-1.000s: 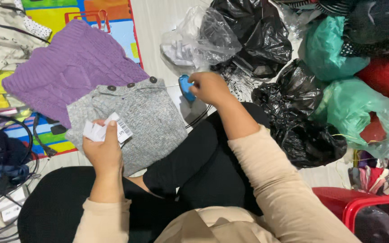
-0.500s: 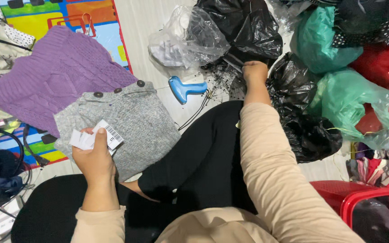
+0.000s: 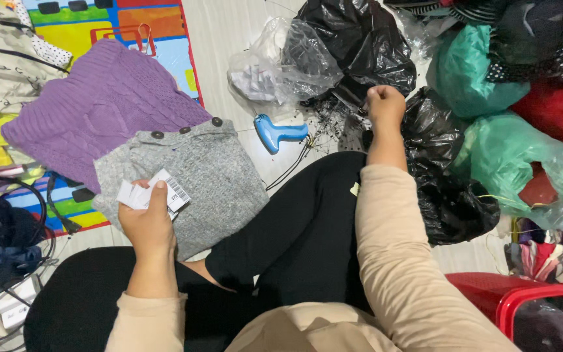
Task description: The person sits on the floor and uses a blue handheld label maker to print and apply tags to folded sweaters. They handle a blue sweater, a pink and white striped sweater, a grey sweater, and a purple sweater, placing each tagged item into a pile.
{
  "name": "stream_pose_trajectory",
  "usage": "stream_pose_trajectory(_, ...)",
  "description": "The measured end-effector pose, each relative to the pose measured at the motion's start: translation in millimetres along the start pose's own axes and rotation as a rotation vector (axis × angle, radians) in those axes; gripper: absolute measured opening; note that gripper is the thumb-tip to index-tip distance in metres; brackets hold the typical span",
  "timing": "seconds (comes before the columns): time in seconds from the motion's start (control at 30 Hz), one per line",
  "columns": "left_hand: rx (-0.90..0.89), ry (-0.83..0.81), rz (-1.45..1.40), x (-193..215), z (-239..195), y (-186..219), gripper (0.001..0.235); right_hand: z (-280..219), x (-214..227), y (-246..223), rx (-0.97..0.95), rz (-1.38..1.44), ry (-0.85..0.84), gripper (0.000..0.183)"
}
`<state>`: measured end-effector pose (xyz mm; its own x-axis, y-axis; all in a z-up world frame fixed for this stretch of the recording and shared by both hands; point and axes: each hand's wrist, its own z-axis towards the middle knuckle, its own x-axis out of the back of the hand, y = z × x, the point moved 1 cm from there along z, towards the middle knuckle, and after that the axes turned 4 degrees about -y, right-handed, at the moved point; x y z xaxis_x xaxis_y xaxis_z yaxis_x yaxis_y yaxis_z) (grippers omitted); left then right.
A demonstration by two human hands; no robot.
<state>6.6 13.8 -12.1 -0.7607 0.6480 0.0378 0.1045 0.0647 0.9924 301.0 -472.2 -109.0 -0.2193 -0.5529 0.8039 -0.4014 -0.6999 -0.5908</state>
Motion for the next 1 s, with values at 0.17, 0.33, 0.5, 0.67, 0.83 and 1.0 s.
stream_pose_trajectory(0.17,0.003,-0.021,0.009,0.6,0.3,-8.0,0.021,-32.9,35.0,-26.4,-0.152,0.704,-0.042,0.013)
stream_pose_trajectory(0.33,0.023,-0.037,0.029,-0.9,-5.1,4.9,0.020,-34.1,6.2,-25.4,0.144,0.224,-0.201,0.017)
stream_pose_trajectory(0.5,0.047,-0.038,0.071,-1.3,-0.6,-2.9,0.019,-108.7,7.3,-128.4,0.443,-0.227,-0.696,0.046)
stream_pose_trajectory(0.67,0.057,-0.032,0.065,-2.8,-3.9,3.8,0.019,-107.8,-16.8,-139.2,0.668,-0.541,-0.714,0.029)
stream_pose_trajectory(0.83,0.068,-0.033,0.058,-4.2,-7.3,14.9,0.020,-127.1,42.3,-153.5,0.476,0.403,-0.141,0.028)
stream_pose_trajectory(1.0,0.050,-0.058,0.051,-3.5,-7.2,11.1,0.022,-121.5,48.6,-111.5,0.555,0.396,0.037,0.040)
